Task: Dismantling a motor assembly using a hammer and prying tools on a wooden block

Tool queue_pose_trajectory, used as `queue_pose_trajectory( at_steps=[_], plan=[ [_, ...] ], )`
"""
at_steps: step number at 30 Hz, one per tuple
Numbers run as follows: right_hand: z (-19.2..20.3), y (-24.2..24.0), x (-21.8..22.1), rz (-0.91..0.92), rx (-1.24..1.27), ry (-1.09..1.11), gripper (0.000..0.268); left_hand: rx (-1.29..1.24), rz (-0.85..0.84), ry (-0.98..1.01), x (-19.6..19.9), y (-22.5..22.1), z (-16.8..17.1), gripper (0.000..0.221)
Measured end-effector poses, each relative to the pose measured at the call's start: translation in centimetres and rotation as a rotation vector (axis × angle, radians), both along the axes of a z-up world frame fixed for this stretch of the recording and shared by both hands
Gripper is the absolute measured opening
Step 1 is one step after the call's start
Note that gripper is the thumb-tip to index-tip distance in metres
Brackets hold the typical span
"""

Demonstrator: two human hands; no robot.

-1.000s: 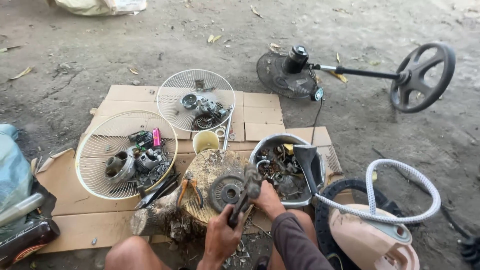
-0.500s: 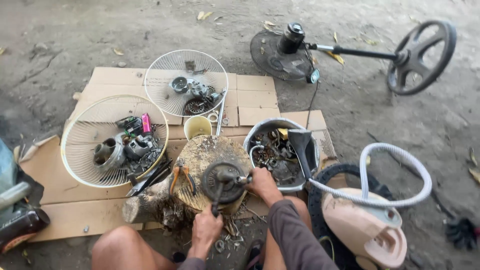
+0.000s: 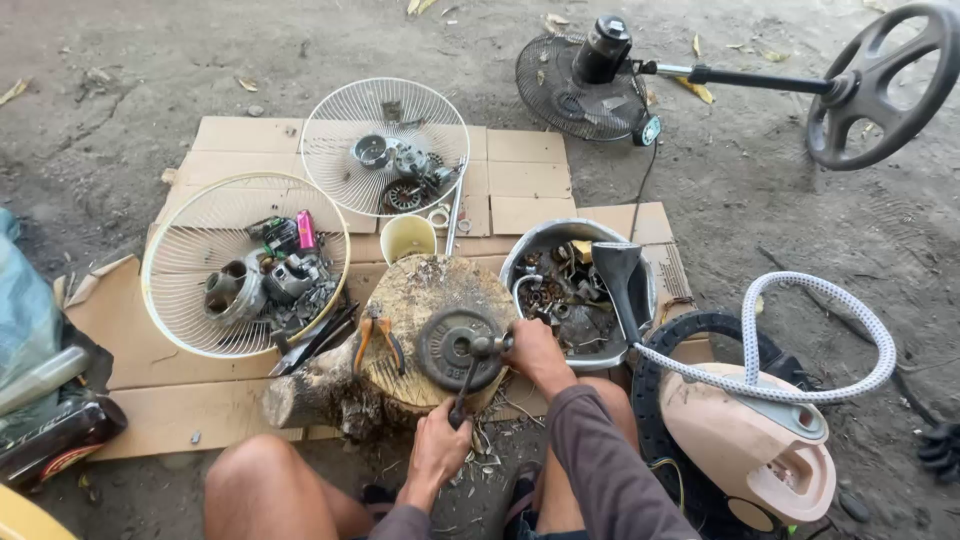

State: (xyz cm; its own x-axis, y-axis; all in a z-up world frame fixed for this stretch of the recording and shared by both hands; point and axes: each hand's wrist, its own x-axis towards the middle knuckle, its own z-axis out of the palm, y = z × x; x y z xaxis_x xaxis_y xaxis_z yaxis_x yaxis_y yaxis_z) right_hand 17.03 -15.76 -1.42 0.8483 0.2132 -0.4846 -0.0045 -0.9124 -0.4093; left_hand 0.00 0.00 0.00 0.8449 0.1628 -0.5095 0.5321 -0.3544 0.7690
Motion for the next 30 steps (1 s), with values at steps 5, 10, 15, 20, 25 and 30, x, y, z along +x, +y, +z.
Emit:
queue_pose_trajectory(
  at_steps=[5, 10, 15, 20, 25, 30],
  plan=[
    [1.5, 0.0, 0.2, -0.064, 0.047, 0.027, 0.041, -0.103, 0.021, -0.302, 0.7, -0.5, 2.6, 0.010],
    [-3.3, -0.7, 1.0, -0.039, 0.005, -0.033, 0.033, -0.139, 0.029, -0.862, 0.9, -1.0, 9.4, 0.005],
    [-1.5, -0.5, 1.0, 0.003, -0.034, -0.006, 0.041, -0.047, 0.138, -0.963, 0.7, -2.2, 8.7, 0.009],
    [0.0, -0.9, 0.8, -0.019, -0.047, -0.055, 0.031, 0.423, -0.064, 0.033, 0.2, -0.4, -5.9, 0.019],
    [-0.1, -1.9, -1.0, -0.080, 0.062, -0.047, 0.035, 0.327, 0.000, 0.070, 0.8, -0.2, -5.6, 0.033],
    [-2.9, -4.2, -2.4, -0.194, 0.122, -0.013, 0.043, 0.464, -0.070, 0.119, 2.2, 0.4, -10.6, 0.056]
  ],
)
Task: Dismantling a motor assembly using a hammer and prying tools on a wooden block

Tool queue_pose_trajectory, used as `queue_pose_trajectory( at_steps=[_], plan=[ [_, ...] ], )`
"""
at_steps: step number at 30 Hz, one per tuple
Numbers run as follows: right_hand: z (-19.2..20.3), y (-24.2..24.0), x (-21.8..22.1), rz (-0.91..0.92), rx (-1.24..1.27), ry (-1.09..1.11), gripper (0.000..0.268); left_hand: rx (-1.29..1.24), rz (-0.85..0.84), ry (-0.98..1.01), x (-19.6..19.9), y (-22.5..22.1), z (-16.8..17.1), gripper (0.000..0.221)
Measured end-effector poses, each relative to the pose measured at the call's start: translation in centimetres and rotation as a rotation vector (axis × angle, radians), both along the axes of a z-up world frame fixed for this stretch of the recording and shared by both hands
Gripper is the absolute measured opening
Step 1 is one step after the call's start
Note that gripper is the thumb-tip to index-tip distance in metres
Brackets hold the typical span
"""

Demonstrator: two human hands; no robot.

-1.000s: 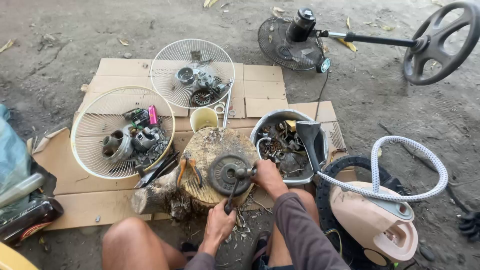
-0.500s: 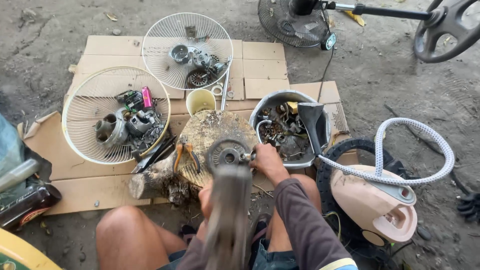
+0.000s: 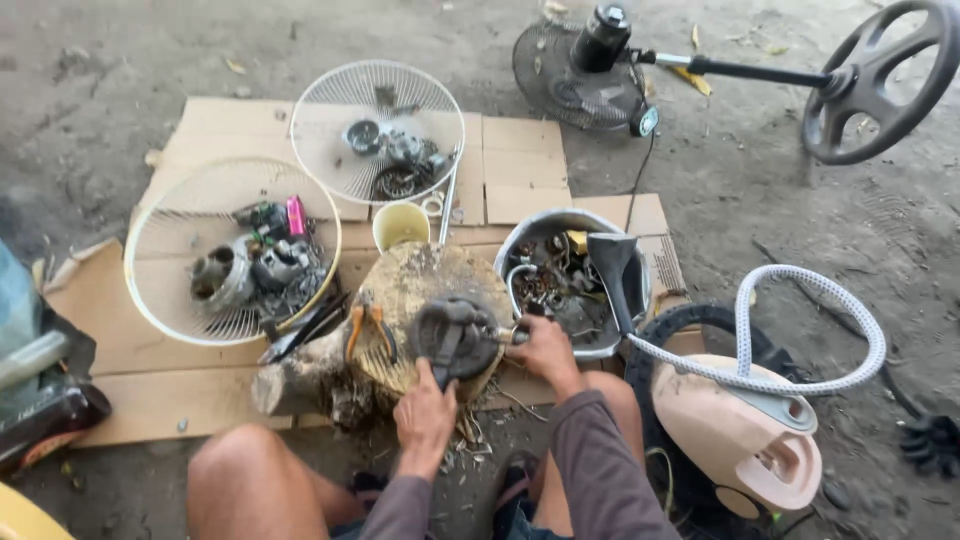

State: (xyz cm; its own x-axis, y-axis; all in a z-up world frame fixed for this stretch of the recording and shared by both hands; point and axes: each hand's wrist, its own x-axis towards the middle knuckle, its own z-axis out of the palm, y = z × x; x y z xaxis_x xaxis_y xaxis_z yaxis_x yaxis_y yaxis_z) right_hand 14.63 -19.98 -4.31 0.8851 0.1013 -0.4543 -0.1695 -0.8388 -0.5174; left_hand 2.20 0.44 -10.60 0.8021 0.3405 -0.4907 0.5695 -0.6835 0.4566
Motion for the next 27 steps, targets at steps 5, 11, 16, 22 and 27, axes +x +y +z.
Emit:
queue_pose_trajectory(
  at_steps=[5, 11, 16, 22, 27],
  plan=[
    [4.5, -0.2, 0.0, -0.088, 0.307, -0.106, 0.045, 0.386, -0.016, -0.361, 2.9, 2.2, 0.4, 0.027],
    [4.0, 1.6, 0.5, -0.366, 0.699, -0.143, 0.064, 0.376, 0.059, -0.243, 4.6, 9.0, 3.8, 0.048],
    [4.4, 2.2, 0.4, -0.567, 1.179, -0.117, 0.058, 0.364, 0.066, -0.169, 5.7, 10.0, 0.6, 0.060],
    [3.8, 2.4, -1.0, -0.736, 1.753, 0.001, 0.025, 0.254, 0.096, -0.156, 5.8, 10.9, 1.8, 0.050],
    [2.2, 2.6, -1.7, -1.055, 1.692, 0.167, 0.030, -0.215, 0.246, -0.017, 5.3, 10.5, 4.6, 0.056]
  ],
)
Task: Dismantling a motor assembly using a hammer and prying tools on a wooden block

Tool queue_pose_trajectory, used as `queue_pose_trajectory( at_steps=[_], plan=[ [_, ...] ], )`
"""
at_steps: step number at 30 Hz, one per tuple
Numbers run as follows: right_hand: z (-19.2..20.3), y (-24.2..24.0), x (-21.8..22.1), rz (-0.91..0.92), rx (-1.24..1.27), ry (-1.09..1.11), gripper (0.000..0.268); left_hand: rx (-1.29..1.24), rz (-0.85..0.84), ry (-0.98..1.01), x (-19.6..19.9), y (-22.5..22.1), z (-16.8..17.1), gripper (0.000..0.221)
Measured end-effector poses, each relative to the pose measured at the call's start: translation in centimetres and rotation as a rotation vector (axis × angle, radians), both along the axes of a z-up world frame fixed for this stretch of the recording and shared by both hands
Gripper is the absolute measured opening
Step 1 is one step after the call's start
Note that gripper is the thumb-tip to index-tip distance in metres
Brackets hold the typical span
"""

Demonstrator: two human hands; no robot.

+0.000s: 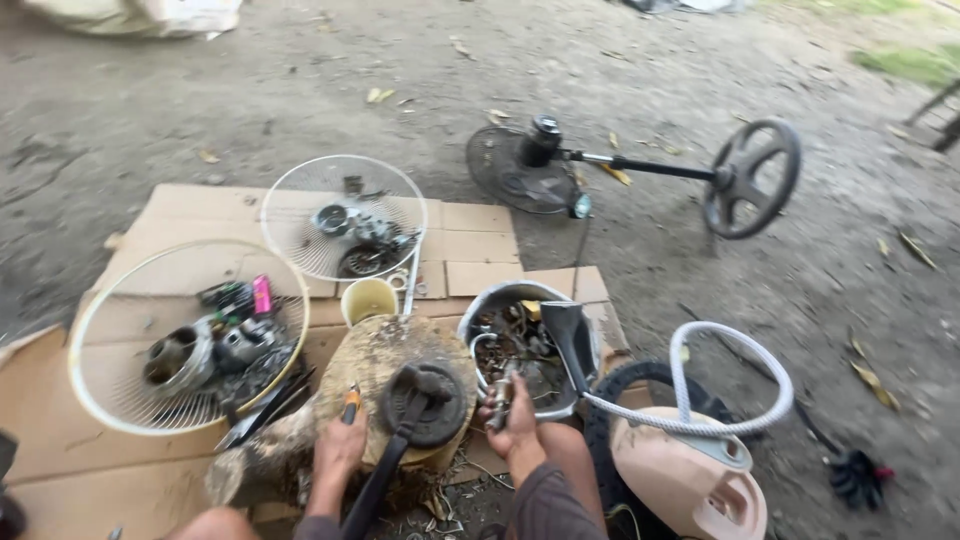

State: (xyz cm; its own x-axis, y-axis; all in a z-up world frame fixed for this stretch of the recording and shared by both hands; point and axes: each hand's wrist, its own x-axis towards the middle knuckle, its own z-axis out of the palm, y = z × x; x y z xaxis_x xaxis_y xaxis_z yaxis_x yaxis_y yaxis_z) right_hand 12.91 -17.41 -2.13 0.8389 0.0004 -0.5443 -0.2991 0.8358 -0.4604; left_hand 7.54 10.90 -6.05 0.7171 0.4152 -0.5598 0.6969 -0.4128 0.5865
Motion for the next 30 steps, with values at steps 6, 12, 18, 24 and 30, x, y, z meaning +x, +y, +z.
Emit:
queue_pose_trajectory(
  at_steps=[6, 12, 18, 24, 30],
  plan=[
    [0.9, 2.2, -0.4, 0.078, 0.245, 0.000, 0.028, -0.581, 0.063, -0.301, -2.0, -2.9, 8.6, 0.058],
    [2.1, 3.8, -1.0, 0.219, 0.050, -0.075, 0.063, -0.837, 0.011, -0.299, -5.8, -5.0, 11.2, 0.037],
    [2.9, 4.7, -1.6, 0.327, 0.101, -0.208, 0.037, -0.865, 0.017, -0.229, -7.5, -7.9, 9.8, 0.037],
    [1.7, 4.6, -0.6, 0.276, 0.073, -0.294, 0.029, -0.734, -0.041, -0.099, -7.7, -8.6, 11.9, 0.025],
    [2.7, 4.5, -0.1, 0.307, 0.006, -0.371, 0.022, -0.792, -0.056, -0.043, -8.0, -9.1, 14.9, 0.024]
  ],
)
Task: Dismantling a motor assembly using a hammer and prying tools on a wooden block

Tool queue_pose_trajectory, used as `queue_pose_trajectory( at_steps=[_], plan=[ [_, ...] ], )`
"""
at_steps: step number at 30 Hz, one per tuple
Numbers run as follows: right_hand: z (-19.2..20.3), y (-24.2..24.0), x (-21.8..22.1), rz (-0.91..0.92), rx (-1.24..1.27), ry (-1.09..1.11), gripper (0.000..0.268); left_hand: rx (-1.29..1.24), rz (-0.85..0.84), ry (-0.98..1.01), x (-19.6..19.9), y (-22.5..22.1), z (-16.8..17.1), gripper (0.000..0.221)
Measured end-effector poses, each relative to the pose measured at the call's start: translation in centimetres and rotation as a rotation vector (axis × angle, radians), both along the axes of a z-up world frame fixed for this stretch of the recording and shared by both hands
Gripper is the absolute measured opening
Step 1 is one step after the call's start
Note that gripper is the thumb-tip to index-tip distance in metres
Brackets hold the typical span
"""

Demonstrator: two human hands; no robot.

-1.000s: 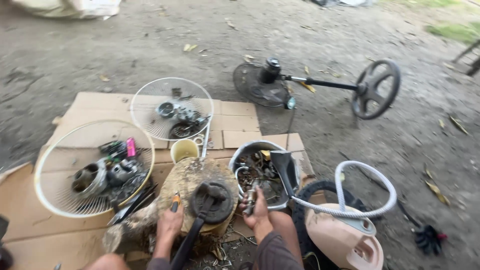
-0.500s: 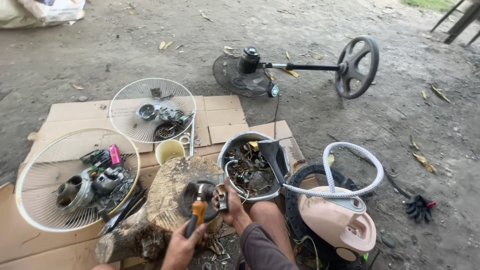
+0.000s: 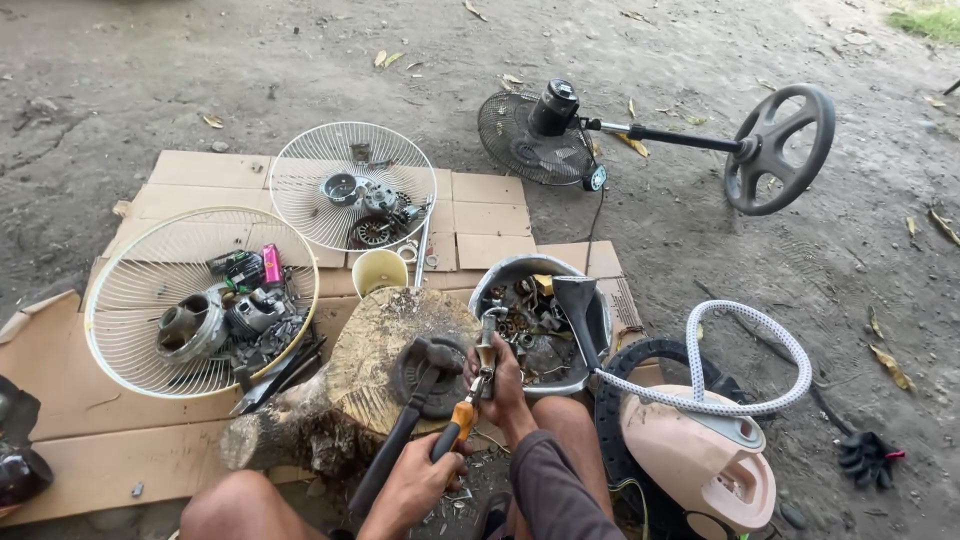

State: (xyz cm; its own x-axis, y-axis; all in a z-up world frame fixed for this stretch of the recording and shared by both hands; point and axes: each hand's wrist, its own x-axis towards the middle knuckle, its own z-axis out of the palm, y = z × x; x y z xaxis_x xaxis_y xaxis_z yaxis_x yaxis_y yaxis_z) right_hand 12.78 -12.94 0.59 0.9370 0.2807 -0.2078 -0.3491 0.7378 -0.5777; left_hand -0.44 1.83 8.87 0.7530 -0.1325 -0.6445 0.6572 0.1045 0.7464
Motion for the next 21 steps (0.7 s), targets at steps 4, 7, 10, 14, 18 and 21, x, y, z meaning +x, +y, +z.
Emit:
queue_pose_trajectory(
  at_steps=[4, 7, 10, 14, 18, 21],
  plan=[
    [0.5, 0.0, 0.1, 0.051, -0.177, -0.119, 0.017, 0.056, -0.075, 0.080, 0.2, 0.3, 2.1, 0.027],
    [0.0, -0.2, 0.4, 0.075, -0.231, -0.152, 0.010, 0.089, -0.105, 0.061, 0.2, 0.6, 1.7, 0.027],
    [-1.1, -0.5, 0.8, 0.124, -0.348, -0.196, 0.013, 0.203, -0.166, 0.024, 0.0, 1.1, 1.8, 0.026],
    [-0.6, -0.4, 0.5, 0.165, -0.388, -0.182, 0.020, 0.272, -0.195, 0.016, 0.0, 1.1, 2.6, 0.027],
    [-0.7, -0.5, 0.6, 0.196, -0.537, -0.220, 0.018, 0.234, -0.180, 0.054, 0.2, 1.0, 2.4, 0.029],
    [-0.5, -0.2, 0.5, 0.196, -0.464, -0.157, 0.016, 0.358, -0.235, 0.002, -0.1, 1.1, 1.9, 0.023]
  ],
)
